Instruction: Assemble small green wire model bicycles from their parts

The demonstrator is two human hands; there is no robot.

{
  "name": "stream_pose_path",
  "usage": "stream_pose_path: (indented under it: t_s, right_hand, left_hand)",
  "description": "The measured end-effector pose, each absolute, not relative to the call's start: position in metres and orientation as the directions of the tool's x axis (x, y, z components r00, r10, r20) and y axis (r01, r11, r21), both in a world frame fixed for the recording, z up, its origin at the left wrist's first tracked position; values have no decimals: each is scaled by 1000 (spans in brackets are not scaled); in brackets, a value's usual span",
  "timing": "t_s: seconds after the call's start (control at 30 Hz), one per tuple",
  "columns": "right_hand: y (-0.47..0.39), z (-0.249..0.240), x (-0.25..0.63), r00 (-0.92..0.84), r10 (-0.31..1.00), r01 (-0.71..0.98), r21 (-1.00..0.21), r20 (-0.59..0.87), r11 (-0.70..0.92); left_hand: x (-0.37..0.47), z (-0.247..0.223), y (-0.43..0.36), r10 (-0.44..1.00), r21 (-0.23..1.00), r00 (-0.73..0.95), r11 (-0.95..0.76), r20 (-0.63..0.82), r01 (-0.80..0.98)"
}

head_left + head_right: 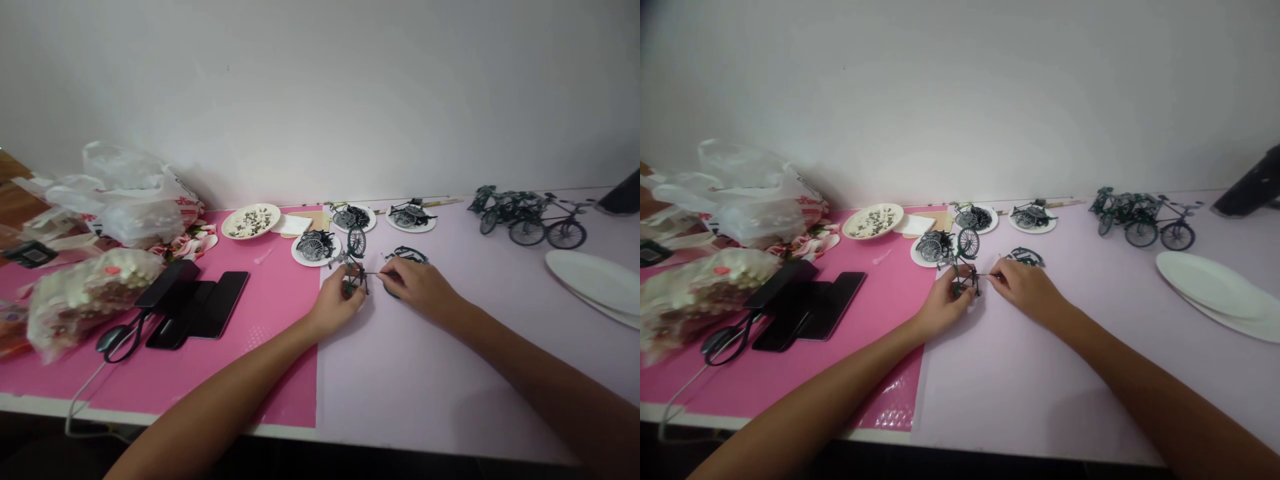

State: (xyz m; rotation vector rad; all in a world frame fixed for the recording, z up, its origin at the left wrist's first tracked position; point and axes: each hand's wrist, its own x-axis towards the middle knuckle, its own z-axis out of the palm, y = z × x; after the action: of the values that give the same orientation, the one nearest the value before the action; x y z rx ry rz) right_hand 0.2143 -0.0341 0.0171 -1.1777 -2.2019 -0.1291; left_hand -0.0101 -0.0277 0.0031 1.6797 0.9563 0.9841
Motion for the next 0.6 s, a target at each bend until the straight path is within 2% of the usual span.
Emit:
stream_pose_path:
  t_s: [0.37, 0.6]
  right_hand:
    - [-34, 18, 213, -409, 747, 843, -96, 523, 529]
    - [-44, 27, 206, -351, 796, 791, -300, 493, 534]
  left_hand:
    - [-9, -1, -28, 887, 957, 418, -268, 198, 115]
    - [-9, 2, -29, 887, 951, 410, -284, 212, 124]
